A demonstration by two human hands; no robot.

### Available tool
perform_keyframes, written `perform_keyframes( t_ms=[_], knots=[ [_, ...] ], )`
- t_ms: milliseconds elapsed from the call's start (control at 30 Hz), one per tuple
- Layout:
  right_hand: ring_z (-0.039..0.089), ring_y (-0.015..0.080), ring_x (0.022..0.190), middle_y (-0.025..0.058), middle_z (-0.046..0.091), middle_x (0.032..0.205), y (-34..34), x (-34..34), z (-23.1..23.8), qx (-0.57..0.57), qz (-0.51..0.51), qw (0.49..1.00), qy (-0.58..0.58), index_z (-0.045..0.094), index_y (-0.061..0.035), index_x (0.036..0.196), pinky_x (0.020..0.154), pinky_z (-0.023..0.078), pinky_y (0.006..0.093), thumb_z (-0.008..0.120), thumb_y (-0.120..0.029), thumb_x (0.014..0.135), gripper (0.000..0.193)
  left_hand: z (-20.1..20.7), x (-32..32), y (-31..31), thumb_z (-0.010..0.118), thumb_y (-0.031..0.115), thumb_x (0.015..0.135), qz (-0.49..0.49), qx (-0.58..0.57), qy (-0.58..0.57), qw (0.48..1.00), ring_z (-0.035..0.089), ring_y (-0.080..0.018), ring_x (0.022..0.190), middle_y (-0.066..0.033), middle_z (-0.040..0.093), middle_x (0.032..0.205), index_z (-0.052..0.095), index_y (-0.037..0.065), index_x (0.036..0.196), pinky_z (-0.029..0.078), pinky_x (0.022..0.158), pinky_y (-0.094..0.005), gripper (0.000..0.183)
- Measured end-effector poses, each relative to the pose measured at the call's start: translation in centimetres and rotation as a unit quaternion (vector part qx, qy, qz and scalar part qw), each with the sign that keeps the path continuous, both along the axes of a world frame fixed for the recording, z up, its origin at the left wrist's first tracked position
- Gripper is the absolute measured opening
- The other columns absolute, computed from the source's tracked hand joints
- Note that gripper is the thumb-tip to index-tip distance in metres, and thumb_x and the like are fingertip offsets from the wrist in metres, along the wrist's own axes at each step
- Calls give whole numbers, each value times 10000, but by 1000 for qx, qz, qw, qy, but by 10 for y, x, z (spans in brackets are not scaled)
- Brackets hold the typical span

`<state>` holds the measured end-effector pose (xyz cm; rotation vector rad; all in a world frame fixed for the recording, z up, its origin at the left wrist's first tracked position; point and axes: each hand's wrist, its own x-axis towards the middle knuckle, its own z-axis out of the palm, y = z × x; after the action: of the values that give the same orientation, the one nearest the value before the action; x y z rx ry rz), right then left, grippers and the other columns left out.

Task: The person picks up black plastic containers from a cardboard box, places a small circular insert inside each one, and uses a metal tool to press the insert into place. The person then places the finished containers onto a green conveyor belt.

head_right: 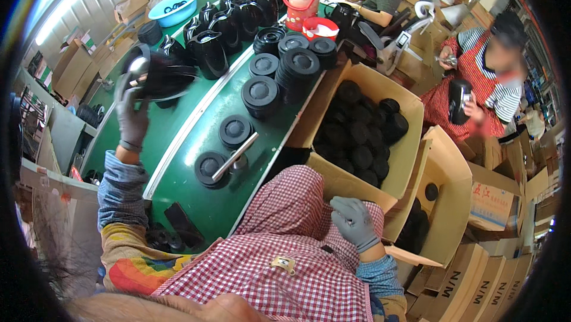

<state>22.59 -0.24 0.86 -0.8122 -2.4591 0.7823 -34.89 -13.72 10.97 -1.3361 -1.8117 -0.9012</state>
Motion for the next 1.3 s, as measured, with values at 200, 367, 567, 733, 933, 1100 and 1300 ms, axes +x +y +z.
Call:
perform_keyframes(
  t_ms=[200, 367, 567, 733, 933, 1100, 1300],
  knots=[
    [644, 350, 1152, 190, 692, 1221, -20, 40, 34, 36, -60, 998, -6, 713, 0, 1180, 1001, 506, 413, 706, -105, 866, 330, 8, 202, 71, 796, 7, 668, -400, -145, -60, 903, 454, -455, 1362, -207, 530, 1399, 652, 30, 938, 432, 1081, -516, 306],
    [563, 330, 1317, 205, 604, 1388, -26, 70, 47, 24, -137, 983, 117, 623, -2, 1342, 1111, 433, 391, 677, -107, 949, 409, -44, 311, 82, 765, 17, 749, -551, -292, -55, 780, 406, -475, 1410, -238, 430, 1508, 670, 53, 946, 431, 1099, -516, 222],
    [443, 307, 1430, 177, 497, 1507, -32, 77, -11, -162, -133, 958, 193, 502, -12, 1465, 1185, 352, 388, 568, -162, 1047, 449, -85, 372, 65, 779, -33, 715, -628, -405, -140, 650, 401, -469, 1423, -268, 389, 1544, 663, 46, 957, 394, 1155, -496, 279],
    [448, 403, 1404, 273, 459, 1496, -55, 73, -62, -12, -135, 989, 63, 500, 10, 1447, 1170, 368, 423, 611, -220, 1016, 501, -148, 378, 76, 677, -110, 677, -653, -405, -179, 615, 410, -471, 1422, -276, 418, 1526, 662, 45, 900, 408, 1138, -479, 272],
    [476, 411, 1374, 281, 481, 1471, -42, 84, -46, -15, -99, 995, 15, 500, 33, 1437, 1149, 396, 439, 664, -212, 961, 560, -147, 379, 87, 666, -76, 662, -649, -401, -264, 590, 420, -463, 1412, -278, 452, 1504, 666, 30, 827, 432, 1116, -479, 196],
    [517, 386, 1327, 214, 558, 1432, -1, 80, -20, -6, -38, 998, 42, 557, -5, 1415, 1149, 374, 460, 696, -218, 896, 578, -142, 343, 104, 708, 21, 749, -627, -361, -325, 609, 483, -378, 1364, -190, 542, 1424, 695, 50, 1122, 376, 1152, -463, 375],
    [476, 373, 1384, 214, 527, 1474, 4, 66, -57, -120, -21, 987, 103, 501, 14, 1463, 1180, 340, 435, 621, -186, 966, 549, -132, 170, 183, 798, 263, 833, -127, -203, -183, 954, 502, -373, 1361, -195, 540, 1463, 583, 48, 1388, 393, 1133, -462, 632]
  ],
)
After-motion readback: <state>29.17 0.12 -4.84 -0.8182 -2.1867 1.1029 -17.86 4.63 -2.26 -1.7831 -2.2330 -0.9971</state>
